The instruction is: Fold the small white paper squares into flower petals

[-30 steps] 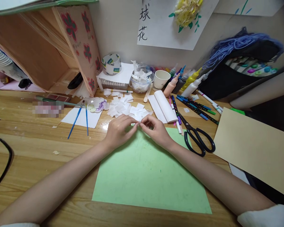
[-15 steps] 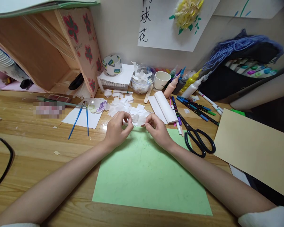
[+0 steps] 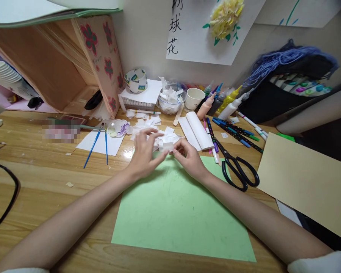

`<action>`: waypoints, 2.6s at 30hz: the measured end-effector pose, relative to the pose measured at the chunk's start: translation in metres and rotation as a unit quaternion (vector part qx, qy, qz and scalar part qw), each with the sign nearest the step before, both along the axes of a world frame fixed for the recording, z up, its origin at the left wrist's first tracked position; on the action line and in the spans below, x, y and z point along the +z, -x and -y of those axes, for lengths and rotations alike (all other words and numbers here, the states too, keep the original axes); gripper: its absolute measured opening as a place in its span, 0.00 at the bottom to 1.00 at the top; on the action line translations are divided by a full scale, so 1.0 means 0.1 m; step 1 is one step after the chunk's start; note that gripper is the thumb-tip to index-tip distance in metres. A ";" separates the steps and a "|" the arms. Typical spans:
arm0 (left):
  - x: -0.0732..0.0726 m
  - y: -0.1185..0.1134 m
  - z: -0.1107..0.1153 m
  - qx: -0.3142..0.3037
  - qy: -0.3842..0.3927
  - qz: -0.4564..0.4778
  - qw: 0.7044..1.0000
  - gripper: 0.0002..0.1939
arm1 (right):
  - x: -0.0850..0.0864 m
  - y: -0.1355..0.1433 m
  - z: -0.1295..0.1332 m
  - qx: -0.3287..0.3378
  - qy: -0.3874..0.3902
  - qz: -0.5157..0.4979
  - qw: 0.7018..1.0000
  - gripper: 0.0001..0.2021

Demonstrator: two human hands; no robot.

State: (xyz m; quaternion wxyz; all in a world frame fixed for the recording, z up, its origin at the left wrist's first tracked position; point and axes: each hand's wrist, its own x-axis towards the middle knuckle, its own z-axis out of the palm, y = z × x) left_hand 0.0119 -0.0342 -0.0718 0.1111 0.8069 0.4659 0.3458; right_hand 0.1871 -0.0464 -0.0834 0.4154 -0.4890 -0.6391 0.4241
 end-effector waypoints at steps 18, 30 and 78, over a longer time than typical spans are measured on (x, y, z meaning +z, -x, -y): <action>-0.04 -0.03 0.02 0.046 -0.038 -0.101 0.993 0.04 | 0.03 0.06 0.06 -0.025 -0.146 0.252 0.956 0.05; -0.05 -0.01 -0.02 0.047 -0.009 -0.059 0.997 0.03 | 0.04 0.06 0.05 -0.036 -0.138 0.247 0.958 0.04; -0.01 -0.01 0.04 -0.008 -0.067 -0.021 0.997 0.02 | 0.01 0.00 -0.02 -0.022 -0.059 0.054 0.997 0.06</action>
